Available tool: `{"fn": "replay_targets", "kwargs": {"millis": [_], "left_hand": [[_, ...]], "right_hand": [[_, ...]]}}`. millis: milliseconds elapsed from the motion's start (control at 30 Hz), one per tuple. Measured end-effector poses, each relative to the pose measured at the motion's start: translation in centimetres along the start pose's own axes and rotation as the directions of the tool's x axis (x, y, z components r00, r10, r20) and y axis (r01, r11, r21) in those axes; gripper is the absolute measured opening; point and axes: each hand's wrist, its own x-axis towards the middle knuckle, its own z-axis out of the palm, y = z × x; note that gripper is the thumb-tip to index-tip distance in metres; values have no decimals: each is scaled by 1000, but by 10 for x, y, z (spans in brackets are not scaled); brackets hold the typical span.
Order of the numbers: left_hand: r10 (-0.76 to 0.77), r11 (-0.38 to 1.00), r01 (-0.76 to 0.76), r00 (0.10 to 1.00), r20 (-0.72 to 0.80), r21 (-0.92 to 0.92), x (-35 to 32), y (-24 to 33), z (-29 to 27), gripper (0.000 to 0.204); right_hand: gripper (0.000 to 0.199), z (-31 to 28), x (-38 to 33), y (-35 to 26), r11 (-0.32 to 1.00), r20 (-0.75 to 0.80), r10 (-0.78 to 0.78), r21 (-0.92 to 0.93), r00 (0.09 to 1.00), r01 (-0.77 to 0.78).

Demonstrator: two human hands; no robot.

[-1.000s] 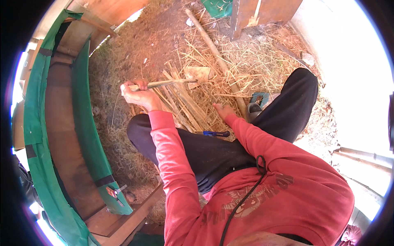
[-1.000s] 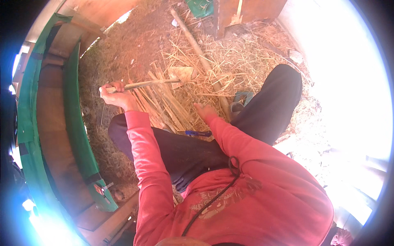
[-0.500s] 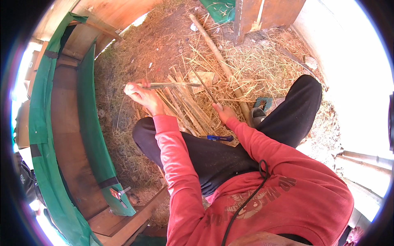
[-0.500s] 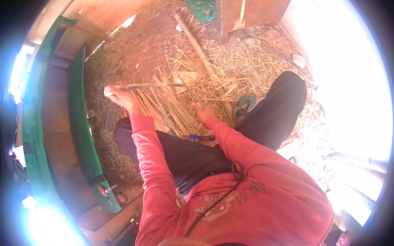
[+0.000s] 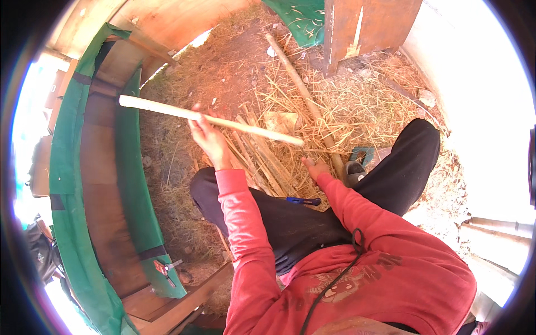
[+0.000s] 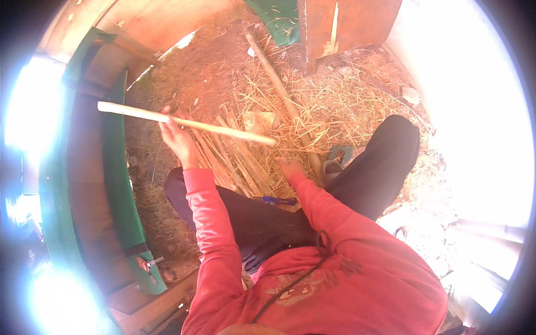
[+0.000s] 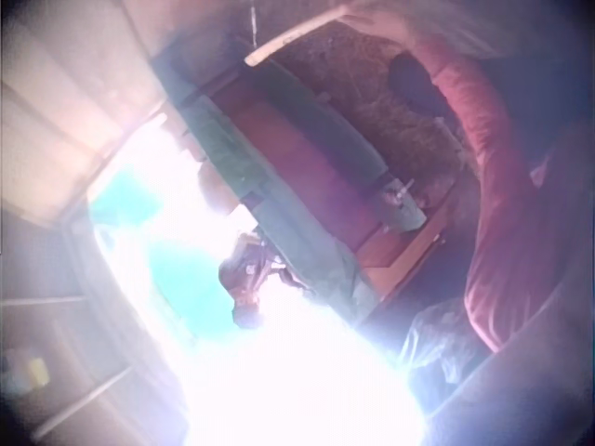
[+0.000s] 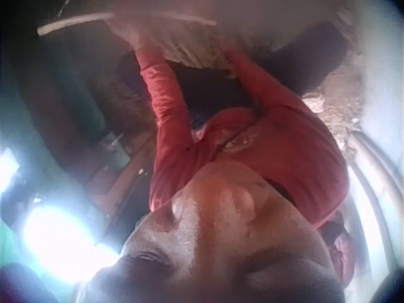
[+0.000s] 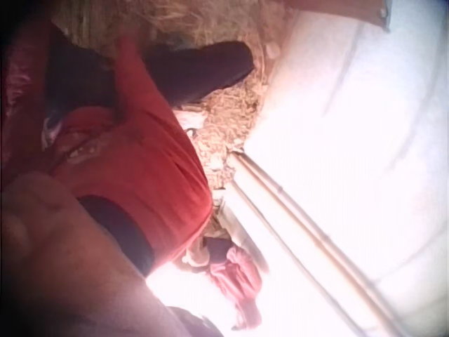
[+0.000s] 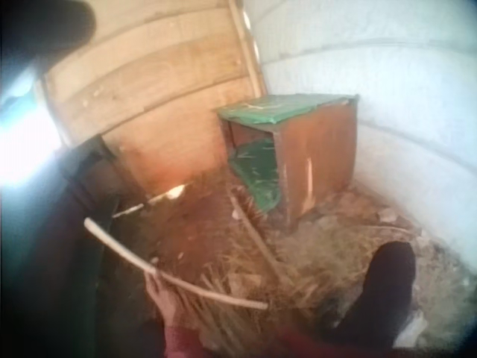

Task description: The person sits on the ground and uses a knife to sharpen the ends of thin wooden sticks. They hold each stick with one hand and scrape the blade along the wood to create a point, occasionally inspecting the result before moving to the next stick.

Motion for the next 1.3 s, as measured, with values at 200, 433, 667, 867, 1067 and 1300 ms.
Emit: {"fn": "replay_targets", "kwargs": {"millis": [200,433,667,867,1067,1300], "left_hand": [[-174,875,220,974,145,-430,-11,51,-19,43],[-232,800,258,966,117,-542,-23,58,-27,44],[-157,786,201,979,127,-585,-26,44,-31,50],[-181,807,202,979,94,-554,-28,44,-21,46],[-214,857,254,967,140,-448,-27,39,-27,41],[-165,910,171,985,50,-379,-27,29,-36,50]], "right_hand": [[76,-2,5,4,991,79,-64,-113,995,72],[73,-3,-17,-40,638,268,-339,770,902,11],[56,-66,-69,-96,419,159,-684,884,712,206],[56,-91,-116,-130,269,109,-866,924,488,271],[41,-76,-114,-119,599,262,-679,738,685,311],[27,-80,-144,-128,637,161,-660,637,733,434]]}}
